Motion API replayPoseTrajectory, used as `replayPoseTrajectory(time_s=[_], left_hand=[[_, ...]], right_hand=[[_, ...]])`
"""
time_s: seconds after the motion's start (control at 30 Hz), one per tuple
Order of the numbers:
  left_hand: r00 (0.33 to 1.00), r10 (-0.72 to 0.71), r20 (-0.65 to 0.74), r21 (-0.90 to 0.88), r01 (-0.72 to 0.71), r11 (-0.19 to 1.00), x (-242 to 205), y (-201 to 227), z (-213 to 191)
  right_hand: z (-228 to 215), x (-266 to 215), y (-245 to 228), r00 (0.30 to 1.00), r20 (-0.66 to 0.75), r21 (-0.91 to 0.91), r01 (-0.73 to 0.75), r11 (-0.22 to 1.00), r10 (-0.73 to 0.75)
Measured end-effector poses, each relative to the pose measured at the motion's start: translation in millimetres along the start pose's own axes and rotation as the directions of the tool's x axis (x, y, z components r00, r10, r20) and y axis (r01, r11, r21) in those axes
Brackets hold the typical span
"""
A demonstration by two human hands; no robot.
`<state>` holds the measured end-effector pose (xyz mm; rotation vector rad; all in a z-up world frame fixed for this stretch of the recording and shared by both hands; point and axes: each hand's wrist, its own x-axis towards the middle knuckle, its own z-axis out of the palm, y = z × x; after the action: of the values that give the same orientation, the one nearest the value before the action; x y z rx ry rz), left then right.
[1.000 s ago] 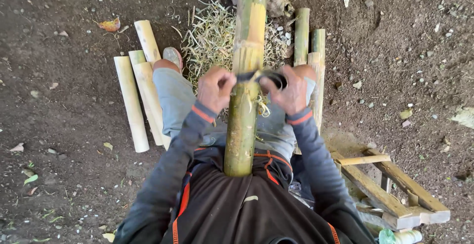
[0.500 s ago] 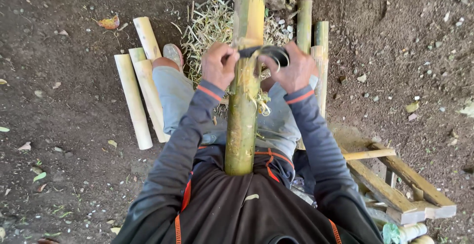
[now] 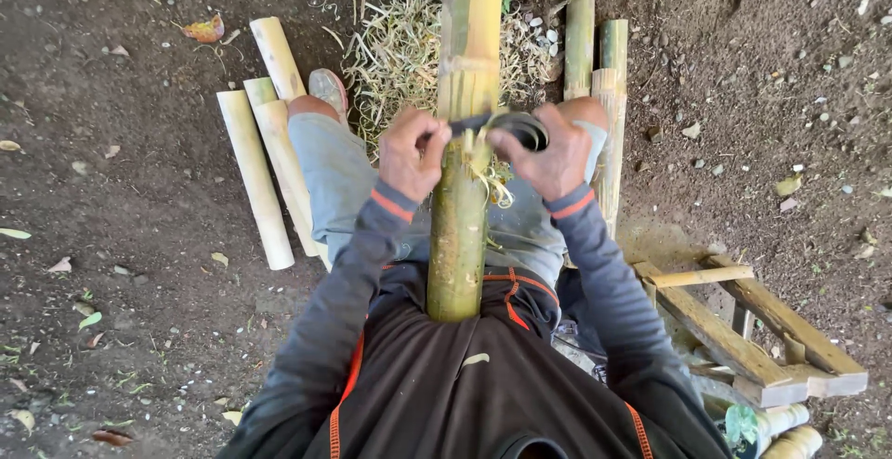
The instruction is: Scraping the outer bark from a bamboo pole using a curved blade.
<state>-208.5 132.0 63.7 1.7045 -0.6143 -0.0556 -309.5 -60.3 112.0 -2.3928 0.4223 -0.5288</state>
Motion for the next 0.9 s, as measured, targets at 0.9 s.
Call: replayPoseTrajectory(time_s=[0.9], left_hand=[[1.000,-0.012,0.020,0.017,0.012,1.000,53.4,-30.5,18.3]], right_hand=[[20.8,41.0,40.7,0.997,-0.075,-0.051,0.013,0.999,-0.017]])
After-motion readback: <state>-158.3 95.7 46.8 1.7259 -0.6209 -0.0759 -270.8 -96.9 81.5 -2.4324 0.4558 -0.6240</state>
